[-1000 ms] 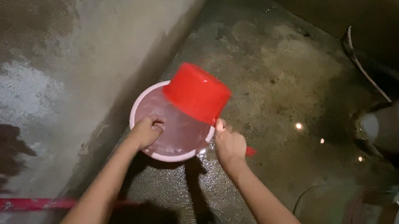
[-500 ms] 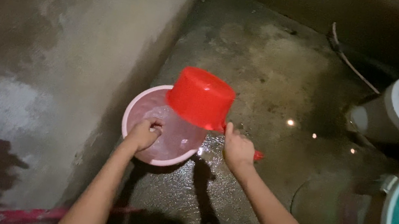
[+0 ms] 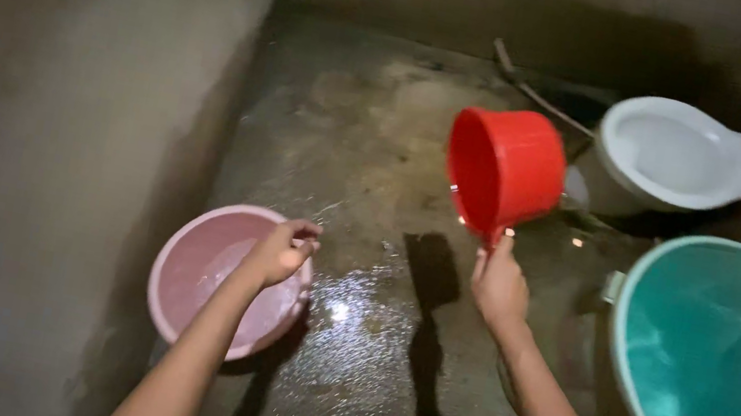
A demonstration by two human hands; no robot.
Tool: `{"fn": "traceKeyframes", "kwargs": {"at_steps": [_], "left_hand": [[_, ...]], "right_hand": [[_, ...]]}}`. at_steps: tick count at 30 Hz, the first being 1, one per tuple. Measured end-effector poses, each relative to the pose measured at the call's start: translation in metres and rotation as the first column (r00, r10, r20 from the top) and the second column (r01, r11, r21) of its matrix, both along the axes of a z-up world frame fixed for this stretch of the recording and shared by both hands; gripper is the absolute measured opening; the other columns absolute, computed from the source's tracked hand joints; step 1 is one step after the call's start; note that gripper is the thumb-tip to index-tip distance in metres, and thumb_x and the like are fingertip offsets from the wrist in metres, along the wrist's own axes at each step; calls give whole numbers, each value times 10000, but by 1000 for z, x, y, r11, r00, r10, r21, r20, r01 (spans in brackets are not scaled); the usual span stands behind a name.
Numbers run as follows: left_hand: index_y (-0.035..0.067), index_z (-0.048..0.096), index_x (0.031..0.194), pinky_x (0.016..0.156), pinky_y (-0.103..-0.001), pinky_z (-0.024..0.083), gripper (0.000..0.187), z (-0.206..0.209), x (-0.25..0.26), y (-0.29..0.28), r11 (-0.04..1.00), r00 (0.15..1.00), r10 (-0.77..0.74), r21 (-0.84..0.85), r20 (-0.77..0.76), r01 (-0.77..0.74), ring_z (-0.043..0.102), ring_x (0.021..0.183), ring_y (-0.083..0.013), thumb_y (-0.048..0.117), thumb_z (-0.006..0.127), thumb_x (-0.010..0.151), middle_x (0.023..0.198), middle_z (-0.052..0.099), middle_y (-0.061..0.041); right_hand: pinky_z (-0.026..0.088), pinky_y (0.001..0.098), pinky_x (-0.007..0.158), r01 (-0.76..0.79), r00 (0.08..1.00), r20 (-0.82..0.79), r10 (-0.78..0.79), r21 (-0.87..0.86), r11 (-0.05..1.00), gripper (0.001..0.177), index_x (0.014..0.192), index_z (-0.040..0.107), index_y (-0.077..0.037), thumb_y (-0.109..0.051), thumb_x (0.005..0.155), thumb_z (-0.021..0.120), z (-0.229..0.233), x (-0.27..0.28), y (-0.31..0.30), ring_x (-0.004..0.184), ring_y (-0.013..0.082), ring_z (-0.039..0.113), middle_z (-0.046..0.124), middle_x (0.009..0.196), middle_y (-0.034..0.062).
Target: The person wets a mop head in a pink bucket, rinses it using water from a larger bucket, and then wrings out the mop head by hand.
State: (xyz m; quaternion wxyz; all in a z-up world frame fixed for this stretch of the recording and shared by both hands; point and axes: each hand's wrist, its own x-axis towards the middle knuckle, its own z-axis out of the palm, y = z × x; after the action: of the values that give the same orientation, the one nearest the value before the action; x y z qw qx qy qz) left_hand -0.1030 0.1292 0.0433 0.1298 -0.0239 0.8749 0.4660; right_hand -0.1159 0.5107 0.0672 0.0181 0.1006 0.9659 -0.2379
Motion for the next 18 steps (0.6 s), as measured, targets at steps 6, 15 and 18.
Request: {"fn": "traceKeyframes", "kwargs": {"at_steps": [6, 15, 18], "left_hand": [[97, 686, 1262, 957, -353, 547, 363, -1, -37, 91, 993, 993, -115, 15, 7, 114, 727, 1101, -227, 209, 696, 916, 1205, 754, -97], [104, 679, 1279, 961, -365, 552, 376, 17, -65, 233, 929, 935, -354, 102, -36, 355, 717, 1113, -233, 213, 687, 919, 1238, 727, -102], [116, 673, 1283, 963, -366, 549, 376, 19, -60, 274, 917, 918, -396, 75, 35, 392, 722, 1104, -236, 223, 690, 923, 1240, 735, -91]], "right_hand": [[488, 625, 838, 357, 914, -187, -361, -54, 932, 352, 1230, 438, -5, -258, 1019, 560, -7, 2, 93, 954, 546, 639, 668, 1054, 339], [494, 611, 859, 707, 676, -139, -724, -155, 690, 444, 1247, 413, 64, -259, 1005, 600, -58, 21, 203, 990, 556, 635, 661, 1062, 379], [502, 602, 875, 757, 626, -91, -774, -170, 632, 436, 1256, 423, 53, -264, 1013, 596, -78, 36, 230, 1007, 546, 646, 673, 1069, 368]]}}
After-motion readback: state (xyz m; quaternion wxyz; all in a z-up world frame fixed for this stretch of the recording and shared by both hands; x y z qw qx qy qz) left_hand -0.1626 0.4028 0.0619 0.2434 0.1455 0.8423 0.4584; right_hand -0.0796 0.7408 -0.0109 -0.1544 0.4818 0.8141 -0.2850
